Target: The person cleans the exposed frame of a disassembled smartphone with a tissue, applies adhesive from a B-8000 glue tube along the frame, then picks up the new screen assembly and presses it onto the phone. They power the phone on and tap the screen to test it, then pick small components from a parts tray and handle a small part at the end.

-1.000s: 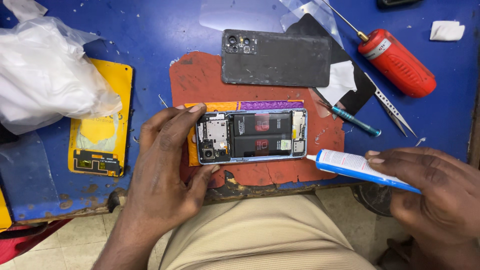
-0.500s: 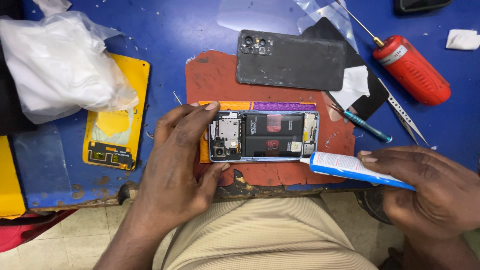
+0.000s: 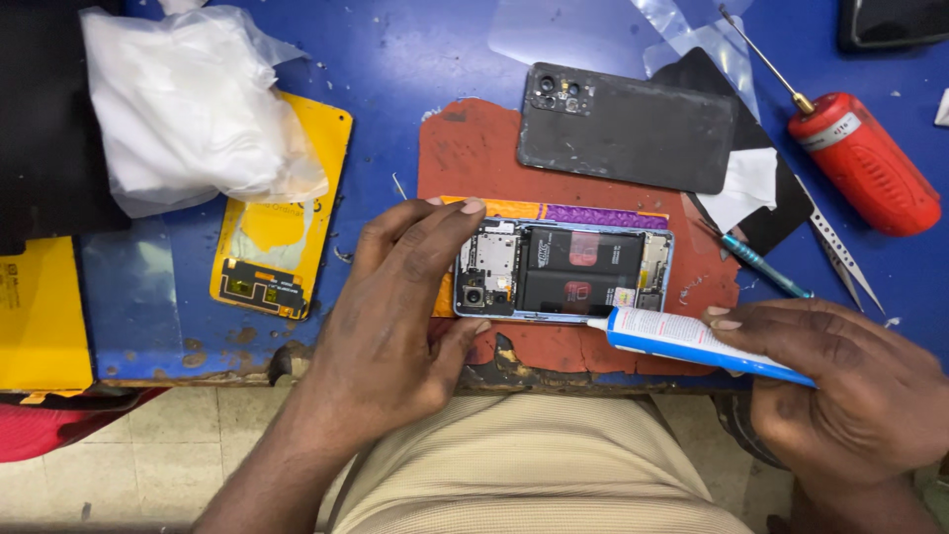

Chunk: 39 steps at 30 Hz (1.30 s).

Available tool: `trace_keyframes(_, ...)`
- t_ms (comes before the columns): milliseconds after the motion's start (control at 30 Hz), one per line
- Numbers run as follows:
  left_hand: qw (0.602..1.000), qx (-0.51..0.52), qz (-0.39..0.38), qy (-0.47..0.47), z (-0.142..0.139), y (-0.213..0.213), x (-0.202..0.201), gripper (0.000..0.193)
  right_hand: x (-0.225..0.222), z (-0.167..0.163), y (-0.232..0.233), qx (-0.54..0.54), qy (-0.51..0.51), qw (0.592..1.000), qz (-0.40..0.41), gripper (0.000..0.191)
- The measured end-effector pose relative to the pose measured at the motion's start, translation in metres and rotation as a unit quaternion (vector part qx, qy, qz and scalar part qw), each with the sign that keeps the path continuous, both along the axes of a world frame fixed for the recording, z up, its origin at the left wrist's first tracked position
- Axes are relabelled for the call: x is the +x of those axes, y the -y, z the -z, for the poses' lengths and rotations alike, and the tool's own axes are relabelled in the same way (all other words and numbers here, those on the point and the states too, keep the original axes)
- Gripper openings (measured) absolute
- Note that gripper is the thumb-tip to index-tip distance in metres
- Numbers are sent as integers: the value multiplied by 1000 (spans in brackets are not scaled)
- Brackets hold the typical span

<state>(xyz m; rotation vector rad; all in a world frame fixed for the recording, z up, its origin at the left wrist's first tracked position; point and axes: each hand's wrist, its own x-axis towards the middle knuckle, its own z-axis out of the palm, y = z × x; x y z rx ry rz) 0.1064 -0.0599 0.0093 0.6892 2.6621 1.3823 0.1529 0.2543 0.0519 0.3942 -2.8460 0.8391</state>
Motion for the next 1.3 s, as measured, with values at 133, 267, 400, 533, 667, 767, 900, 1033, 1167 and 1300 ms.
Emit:
trace_keyframes(133, 1000, 9, 2, -1, 0, 1, 1, 93, -3, 3, 5, -13, -11, 1000, -4, 28)
trace_keyframes(267, 1000, 17, 2, -4, 0, 1, 1, 95, -6, 6, 10, -39, -24, 999, -13, 25)
trace_keyframes(400, 1000, 16, 5, -1, -1, 3, 0, 95, -9, 5, 17, -37, -33, 999, -21, 18)
trace_keyframes(533, 1000, 18, 8, -13, -1, 4, -1, 94, -14, 2, 24, -16, -25, 999, -25, 21)
trace_keyframes(667, 1000, 21, 6, -6, -2, 4, -1, 93, -16, 0, 32, 2, -25, 999, -24, 26)
trace_keyframes(767, 1000, 23, 5, -7, -3, 4, -1, 93, -18, 2, 36, -25, -32, 999, -27, 25)
trace_keyframes(900, 1000, 23, 7, -11, -3, 4, -1, 92, -20, 2, 40, -25, -26, 999, -28, 22)
trace_keyframes(1033, 999, 29, 9, -11, -3, 6, -2, 90, -22, 1, 45, -17, -24, 999, -34, 22)
trace_keyframes(1167, 1000, 27, 9, -12, -3, 6, -1, 89, -25, 1, 51, -21, -21, 999, -32, 22)
trace_keyframes(1300, 1000, 18, 12, -19, -2, 7, -1, 89, -28, 0, 57, -8, -17, 999, -40, 23)
